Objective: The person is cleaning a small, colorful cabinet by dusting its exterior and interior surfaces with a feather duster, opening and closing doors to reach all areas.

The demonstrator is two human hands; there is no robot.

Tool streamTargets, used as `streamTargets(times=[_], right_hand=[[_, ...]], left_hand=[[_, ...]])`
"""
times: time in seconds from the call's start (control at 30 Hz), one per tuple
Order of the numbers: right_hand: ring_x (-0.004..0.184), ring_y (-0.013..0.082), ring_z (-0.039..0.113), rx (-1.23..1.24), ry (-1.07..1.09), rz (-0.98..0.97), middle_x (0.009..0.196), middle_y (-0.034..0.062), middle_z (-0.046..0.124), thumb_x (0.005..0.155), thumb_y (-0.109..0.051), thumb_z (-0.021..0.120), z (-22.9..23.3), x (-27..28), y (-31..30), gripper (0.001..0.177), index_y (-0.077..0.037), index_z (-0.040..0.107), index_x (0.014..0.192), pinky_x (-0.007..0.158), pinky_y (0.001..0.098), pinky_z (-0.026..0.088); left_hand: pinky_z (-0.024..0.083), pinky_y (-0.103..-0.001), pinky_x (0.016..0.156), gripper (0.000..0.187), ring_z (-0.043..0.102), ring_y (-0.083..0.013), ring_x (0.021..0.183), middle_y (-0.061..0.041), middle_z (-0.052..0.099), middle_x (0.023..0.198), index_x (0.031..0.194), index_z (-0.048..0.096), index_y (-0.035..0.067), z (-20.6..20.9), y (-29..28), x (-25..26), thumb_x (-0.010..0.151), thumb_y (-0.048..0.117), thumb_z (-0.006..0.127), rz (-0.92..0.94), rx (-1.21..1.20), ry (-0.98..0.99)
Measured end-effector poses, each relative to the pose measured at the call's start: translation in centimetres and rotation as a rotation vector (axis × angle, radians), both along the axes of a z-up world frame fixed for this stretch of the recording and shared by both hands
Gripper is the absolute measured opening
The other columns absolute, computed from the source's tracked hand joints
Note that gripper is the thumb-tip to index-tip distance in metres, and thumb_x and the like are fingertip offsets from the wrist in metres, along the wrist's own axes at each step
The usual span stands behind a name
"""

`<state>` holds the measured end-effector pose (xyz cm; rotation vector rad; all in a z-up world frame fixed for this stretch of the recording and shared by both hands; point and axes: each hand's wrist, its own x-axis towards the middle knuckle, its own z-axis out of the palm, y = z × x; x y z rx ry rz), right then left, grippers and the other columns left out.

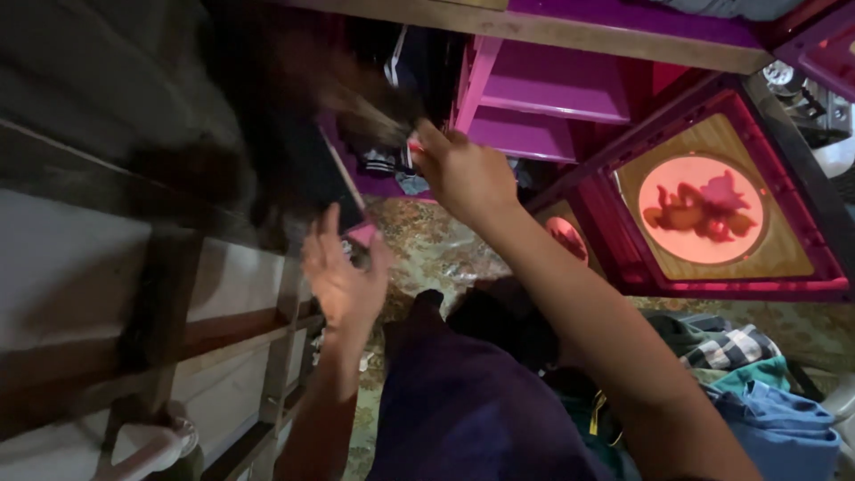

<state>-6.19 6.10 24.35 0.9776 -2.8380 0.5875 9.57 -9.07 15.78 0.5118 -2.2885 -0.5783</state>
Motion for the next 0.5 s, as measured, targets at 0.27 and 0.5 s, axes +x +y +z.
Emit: streamTargets(times=[0.27, 0.5], right_hand=[[0.077, 0.0466, 0.074, 0.171, -0.019, -0.092, 0.094, 0.0121, 0.068, 0.104, -0.039, 0.048, 3.8, 0.0, -4.8, 0.037, -0.015, 0.058, 0.131, 0.063, 0.0595, 0.060], [0.078, 0.0432, 0.077, 0.407, -0.257, -0.176, 0.083, 0.0171, 0.076, 0.097, -0.025, 0.054, -0.4, 3.1, 1.2, 0.029, -0.013, 0.067, 0.121, 0.063, 0.0586, 0.060]], left_hand=[[0.054, -0.050, 0.099, 0.060, 0.062, -0.0363, 0.126, -0.010, 0.055, 0.144, 0.144, 0.055, 0.021, -2.0, 1.8, -2.8, 0.091, 0.040, 0.075, -0.265, 0.211, -0.029], [0.048, -0.059, 0.103, 0.054, 0.064, -0.0441, 0.119, -0.018, 0.067, 0.129, 0.138, 0.063, 0.018, -5.5, -0.2, -0.8, 0.094, 0.047, 0.071, -0.302, 0.453, -0.212]])
